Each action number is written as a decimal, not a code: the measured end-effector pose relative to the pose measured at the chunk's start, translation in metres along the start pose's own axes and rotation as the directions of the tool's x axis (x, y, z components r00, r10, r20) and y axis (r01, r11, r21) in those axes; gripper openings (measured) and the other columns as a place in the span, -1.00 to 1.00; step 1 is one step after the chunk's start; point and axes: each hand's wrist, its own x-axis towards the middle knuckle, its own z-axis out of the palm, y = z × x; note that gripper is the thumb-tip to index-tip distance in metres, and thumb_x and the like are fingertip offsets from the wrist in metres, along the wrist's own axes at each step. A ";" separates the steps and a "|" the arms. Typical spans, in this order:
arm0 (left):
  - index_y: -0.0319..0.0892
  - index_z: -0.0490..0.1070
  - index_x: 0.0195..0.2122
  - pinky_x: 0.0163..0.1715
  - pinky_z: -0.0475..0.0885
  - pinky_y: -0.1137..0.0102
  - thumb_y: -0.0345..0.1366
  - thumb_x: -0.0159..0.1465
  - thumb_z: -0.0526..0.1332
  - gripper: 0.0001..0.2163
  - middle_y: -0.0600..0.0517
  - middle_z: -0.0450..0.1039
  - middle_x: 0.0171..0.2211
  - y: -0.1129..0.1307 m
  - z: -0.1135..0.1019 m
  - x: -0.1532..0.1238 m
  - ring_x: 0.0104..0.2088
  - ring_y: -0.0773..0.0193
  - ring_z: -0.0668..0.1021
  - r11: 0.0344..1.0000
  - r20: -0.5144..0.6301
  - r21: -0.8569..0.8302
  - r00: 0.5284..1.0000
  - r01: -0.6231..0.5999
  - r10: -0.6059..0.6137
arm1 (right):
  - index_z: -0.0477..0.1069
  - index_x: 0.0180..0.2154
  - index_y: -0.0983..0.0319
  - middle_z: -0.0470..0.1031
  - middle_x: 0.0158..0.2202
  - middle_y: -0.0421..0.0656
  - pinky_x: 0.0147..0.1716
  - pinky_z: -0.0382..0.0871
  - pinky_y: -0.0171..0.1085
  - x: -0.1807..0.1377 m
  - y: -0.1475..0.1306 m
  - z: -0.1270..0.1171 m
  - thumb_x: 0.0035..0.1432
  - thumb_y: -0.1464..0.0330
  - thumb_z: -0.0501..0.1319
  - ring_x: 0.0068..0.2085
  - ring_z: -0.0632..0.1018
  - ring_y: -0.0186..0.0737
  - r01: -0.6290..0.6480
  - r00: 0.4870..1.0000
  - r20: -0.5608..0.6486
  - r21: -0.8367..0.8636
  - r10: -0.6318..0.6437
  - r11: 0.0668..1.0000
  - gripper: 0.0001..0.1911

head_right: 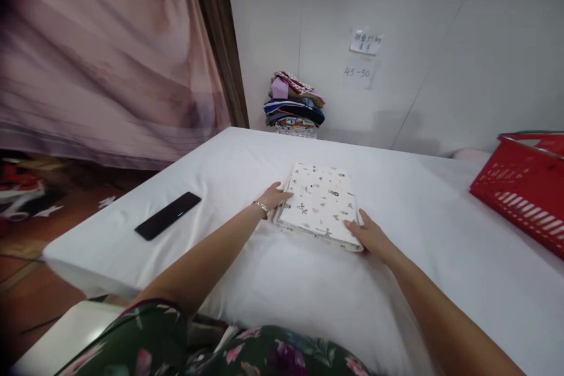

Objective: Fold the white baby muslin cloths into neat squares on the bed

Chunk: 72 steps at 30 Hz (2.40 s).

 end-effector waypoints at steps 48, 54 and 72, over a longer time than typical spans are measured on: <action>-0.25 0.34 -0.33 -0.55 0.43 0.50 -0.40 0.12 0.21 -0.90 0.12 0.35 -0.63 -0.032 -0.016 -0.043 -0.53 0.32 0.53 0.987 0.222 -0.151 0.975 0.057 -0.022 | 0.23 -0.44 0.18 0.33 -0.40 -0.18 -0.36 0.20 -0.29 -0.006 -0.081 0.124 0.24 0.28 -0.04 -0.33 0.37 -0.24 0.693 0.586 -0.086 -0.463 -0.806 0.553 -0.77; -0.24 0.30 -0.46 -0.61 0.41 0.48 -0.30 0.11 0.23 -0.87 0.09 0.36 -0.61 -0.030 -0.020 -0.048 -0.60 0.34 0.50 0.998 0.223 -0.043 0.974 0.046 -0.035 | 0.21 -0.45 0.17 0.30 -0.43 -0.19 -0.35 0.20 -0.29 -0.011 -0.084 0.121 0.24 0.28 -0.06 -0.37 0.36 -0.26 0.707 0.610 -0.150 -0.340 -0.778 0.620 -0.76; -0.19 0.36 -0.50 -0.55 0.26 0.51 -0.14 0.03 0.22 -0.79 0.09 0.40 -0.52 -0.031 -0.024 -0.050 -0.49 0.36 0.42 0.944 0.076 0.231 0.971 -0.237 0.225 | 0.19 -0.46 0.19 0.30 -0.42 -0.20 -0.38 0.16 -0.30 -0.011 -0.083 0.123 0.25 0.28 -0.05 -0.37 0.35 -0.28 0.700 0.607 -0.172 -0.346 -0.776 0.625 -0.76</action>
